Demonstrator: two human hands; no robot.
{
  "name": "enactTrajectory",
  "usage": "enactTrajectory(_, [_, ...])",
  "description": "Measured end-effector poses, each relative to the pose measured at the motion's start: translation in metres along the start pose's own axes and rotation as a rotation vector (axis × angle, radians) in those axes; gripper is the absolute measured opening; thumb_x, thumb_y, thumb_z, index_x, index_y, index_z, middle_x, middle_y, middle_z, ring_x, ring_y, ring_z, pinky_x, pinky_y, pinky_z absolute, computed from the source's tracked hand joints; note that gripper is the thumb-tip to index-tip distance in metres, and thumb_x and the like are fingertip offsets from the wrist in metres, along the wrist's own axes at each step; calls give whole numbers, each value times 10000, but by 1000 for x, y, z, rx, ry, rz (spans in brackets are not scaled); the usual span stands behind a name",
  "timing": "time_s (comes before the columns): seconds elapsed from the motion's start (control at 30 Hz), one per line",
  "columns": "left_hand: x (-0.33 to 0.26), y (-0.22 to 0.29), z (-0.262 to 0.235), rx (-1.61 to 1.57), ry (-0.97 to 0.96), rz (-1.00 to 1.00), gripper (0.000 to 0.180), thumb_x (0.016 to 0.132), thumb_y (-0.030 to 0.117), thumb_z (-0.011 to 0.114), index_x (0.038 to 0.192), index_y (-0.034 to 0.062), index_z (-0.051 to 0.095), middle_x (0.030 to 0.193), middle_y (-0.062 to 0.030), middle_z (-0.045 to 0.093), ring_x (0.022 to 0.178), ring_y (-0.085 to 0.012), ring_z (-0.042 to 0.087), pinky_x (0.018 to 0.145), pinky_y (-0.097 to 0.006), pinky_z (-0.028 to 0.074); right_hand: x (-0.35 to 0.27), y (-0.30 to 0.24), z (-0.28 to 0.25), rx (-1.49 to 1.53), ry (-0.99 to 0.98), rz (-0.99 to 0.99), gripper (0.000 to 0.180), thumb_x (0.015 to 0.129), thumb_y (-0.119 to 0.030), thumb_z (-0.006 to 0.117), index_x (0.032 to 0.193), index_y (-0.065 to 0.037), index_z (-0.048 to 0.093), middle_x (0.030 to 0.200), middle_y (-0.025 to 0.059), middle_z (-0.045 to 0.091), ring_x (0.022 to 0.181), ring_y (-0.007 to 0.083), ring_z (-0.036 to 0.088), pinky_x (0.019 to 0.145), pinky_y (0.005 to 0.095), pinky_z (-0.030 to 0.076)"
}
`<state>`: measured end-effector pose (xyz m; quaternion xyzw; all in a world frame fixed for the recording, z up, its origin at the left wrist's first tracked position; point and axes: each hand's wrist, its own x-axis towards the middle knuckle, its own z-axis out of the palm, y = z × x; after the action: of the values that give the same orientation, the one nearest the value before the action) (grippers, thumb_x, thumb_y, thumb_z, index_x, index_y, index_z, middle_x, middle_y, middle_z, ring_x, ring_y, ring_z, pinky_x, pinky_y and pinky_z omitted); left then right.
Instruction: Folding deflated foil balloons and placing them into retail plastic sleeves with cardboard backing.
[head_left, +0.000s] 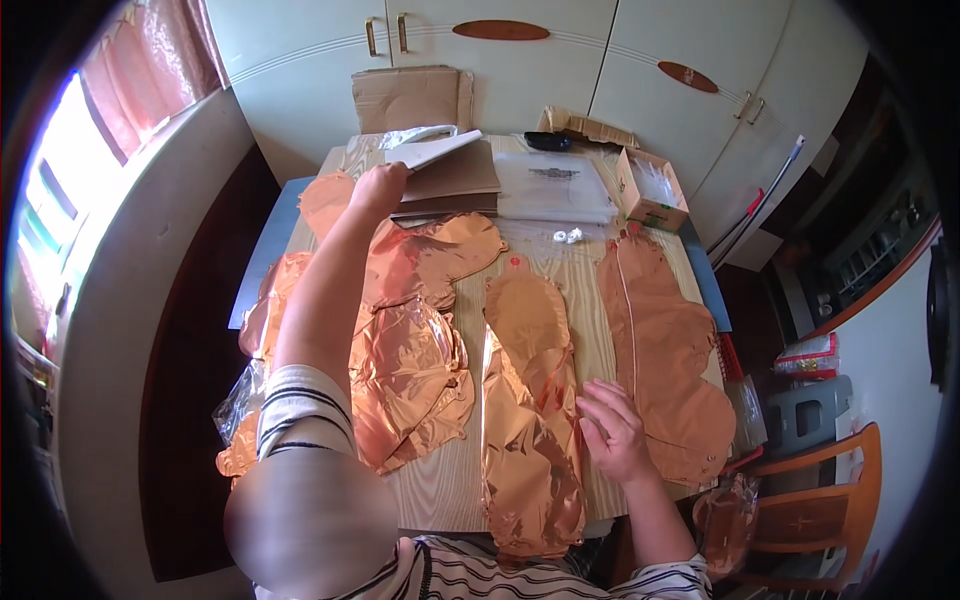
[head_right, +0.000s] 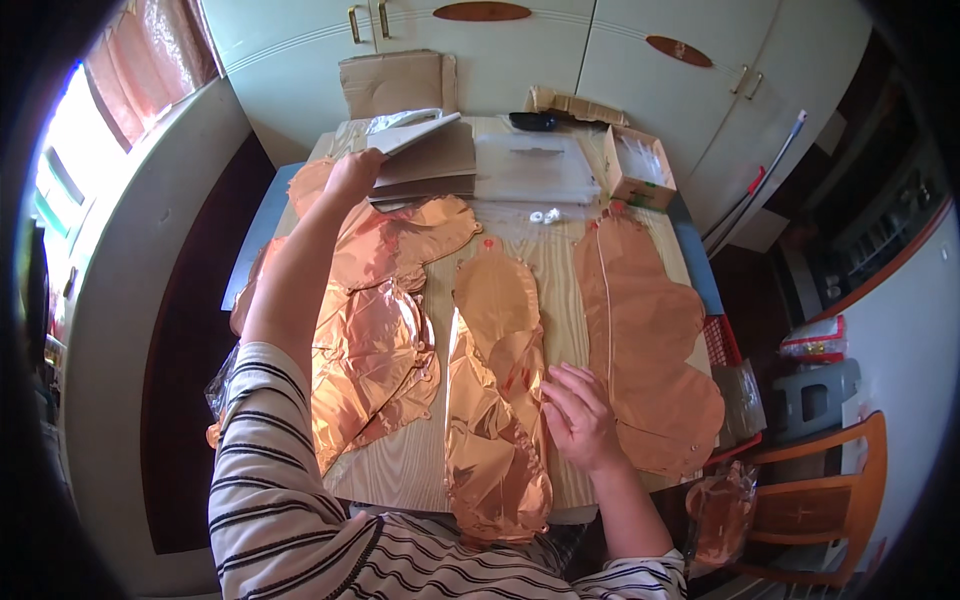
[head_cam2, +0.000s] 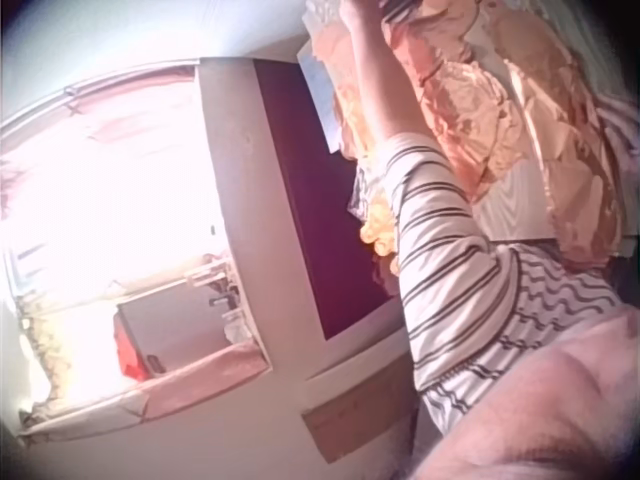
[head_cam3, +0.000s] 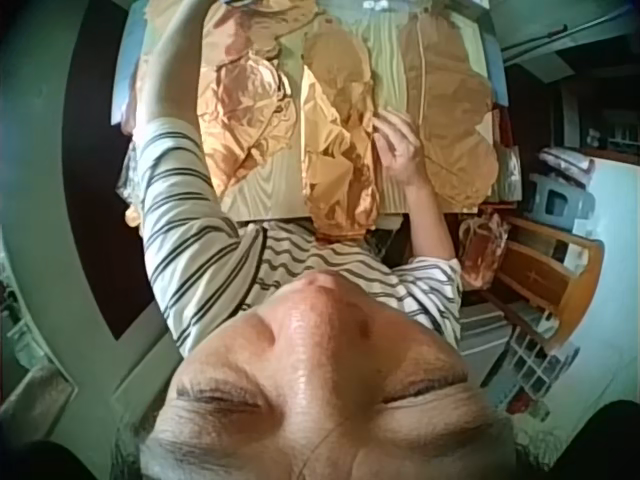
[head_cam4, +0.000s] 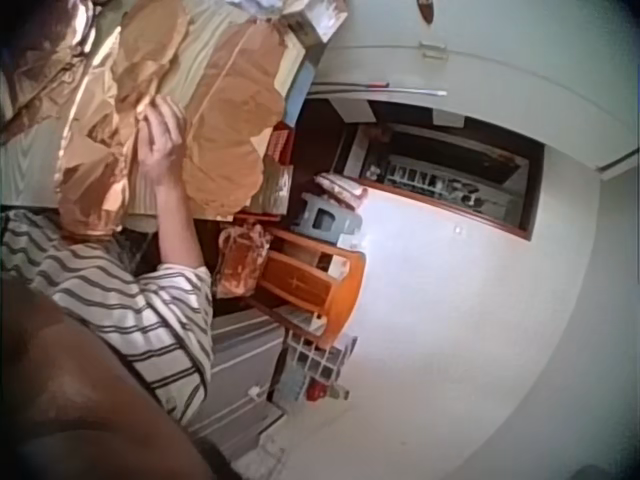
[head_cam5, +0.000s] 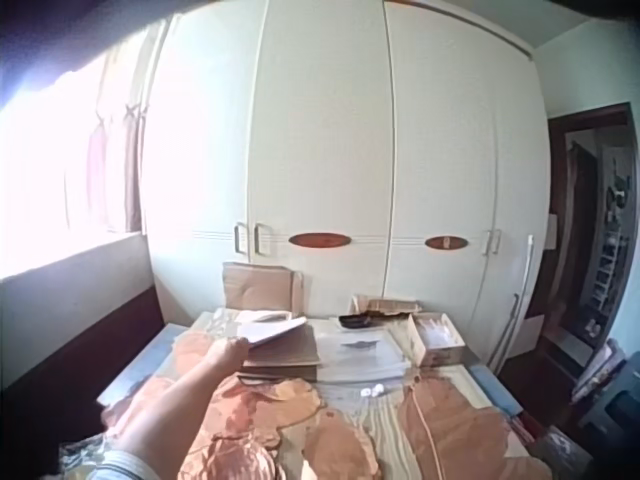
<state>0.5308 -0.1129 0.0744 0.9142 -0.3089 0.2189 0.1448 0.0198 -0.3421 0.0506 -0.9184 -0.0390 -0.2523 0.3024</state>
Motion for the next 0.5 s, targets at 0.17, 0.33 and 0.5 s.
enactTrajectory(0.17, [-13,35,-44,-59,534,106,110,900,177,626,862,75,633,860,-117,694,725,-351,667,690,-463,538,0,-5,-10,48,51,33,215,881,-76,681,1090,-55,727,1244,141,661,1203,344,614,1064,452,464])
enactTrajectory(0.33, [-96,127,-116,-78,458,540,78,839,168,656,896,118,641,903,-38,644,760,-228,633,708,-383,513,24,-26,-32,1009,0,474,469,953,-270,716,1318,-5,585,1293,154,628,1193,264,619,1042,401,486])
enactTrajectory(0.5, [-236,226,-159,-153,372,825,228,751,161,709,955,67,671,954,-40,650,768,-190,588,714,-365,470,37,-66,-15,1406,-36,520,520,983,-260,676,1383,10,481,1282,116,597,1149,207,621,988,362,525])
